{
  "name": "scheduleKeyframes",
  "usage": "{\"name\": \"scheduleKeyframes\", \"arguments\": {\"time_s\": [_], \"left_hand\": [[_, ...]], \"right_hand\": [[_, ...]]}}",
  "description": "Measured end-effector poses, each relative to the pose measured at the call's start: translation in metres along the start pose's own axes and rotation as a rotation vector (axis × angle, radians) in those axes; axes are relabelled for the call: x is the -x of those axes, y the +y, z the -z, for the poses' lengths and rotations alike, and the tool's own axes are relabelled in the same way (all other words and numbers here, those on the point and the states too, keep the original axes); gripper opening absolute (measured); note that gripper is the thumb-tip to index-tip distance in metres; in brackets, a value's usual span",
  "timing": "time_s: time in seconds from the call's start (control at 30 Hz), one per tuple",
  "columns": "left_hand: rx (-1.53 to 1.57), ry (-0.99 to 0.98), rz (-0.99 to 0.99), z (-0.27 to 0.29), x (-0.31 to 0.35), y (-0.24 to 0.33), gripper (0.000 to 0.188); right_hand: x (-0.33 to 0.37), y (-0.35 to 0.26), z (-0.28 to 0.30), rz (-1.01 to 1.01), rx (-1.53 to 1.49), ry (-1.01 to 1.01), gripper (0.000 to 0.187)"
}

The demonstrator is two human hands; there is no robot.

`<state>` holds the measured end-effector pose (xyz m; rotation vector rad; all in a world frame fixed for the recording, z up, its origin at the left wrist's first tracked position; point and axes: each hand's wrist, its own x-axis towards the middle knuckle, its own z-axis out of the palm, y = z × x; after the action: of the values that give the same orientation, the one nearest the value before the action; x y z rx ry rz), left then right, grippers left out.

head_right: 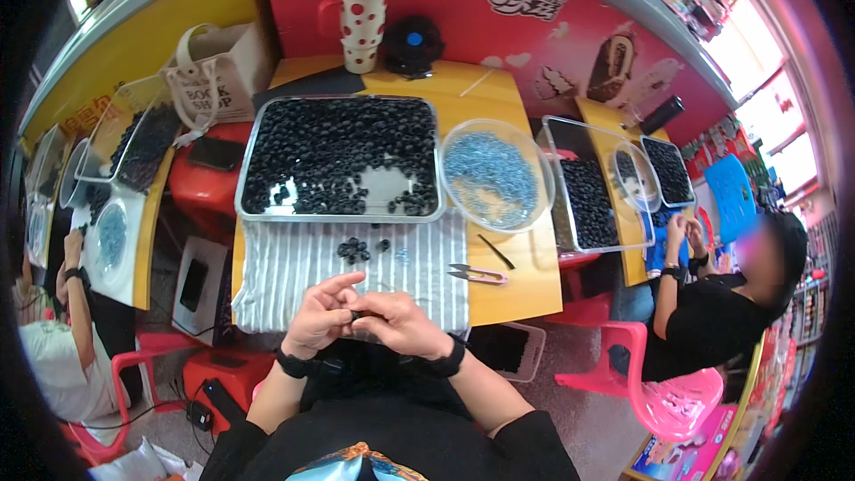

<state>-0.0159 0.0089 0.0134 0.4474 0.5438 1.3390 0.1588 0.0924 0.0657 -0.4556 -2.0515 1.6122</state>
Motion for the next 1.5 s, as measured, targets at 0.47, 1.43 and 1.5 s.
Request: {"name": "scheduleKeyframes", "arguments": {"time_s": [0.47, 1.43, 1.5], "left_hand": [[-0.058, -0.031, -0.097, 0.014, -0.005, -0.012, 0.036], [-0.017, 0.172, -0.227, 0.003, -0.007, -0.014, 0.019], [-0.006, 0.178, -0.252, 0.009, -0.004, -0.017, 0.020]], "right_hand": [[0.044, -0.030, 0.121, 0.017, 0.390, 0.808, 0.022], [-0.002, -0.172, 0.036, 1.139, -0.032, -0.410, 0.018], [0.004, -0.148, 0.032, 0.498, 0.586, -0.253, 0.010]]}}
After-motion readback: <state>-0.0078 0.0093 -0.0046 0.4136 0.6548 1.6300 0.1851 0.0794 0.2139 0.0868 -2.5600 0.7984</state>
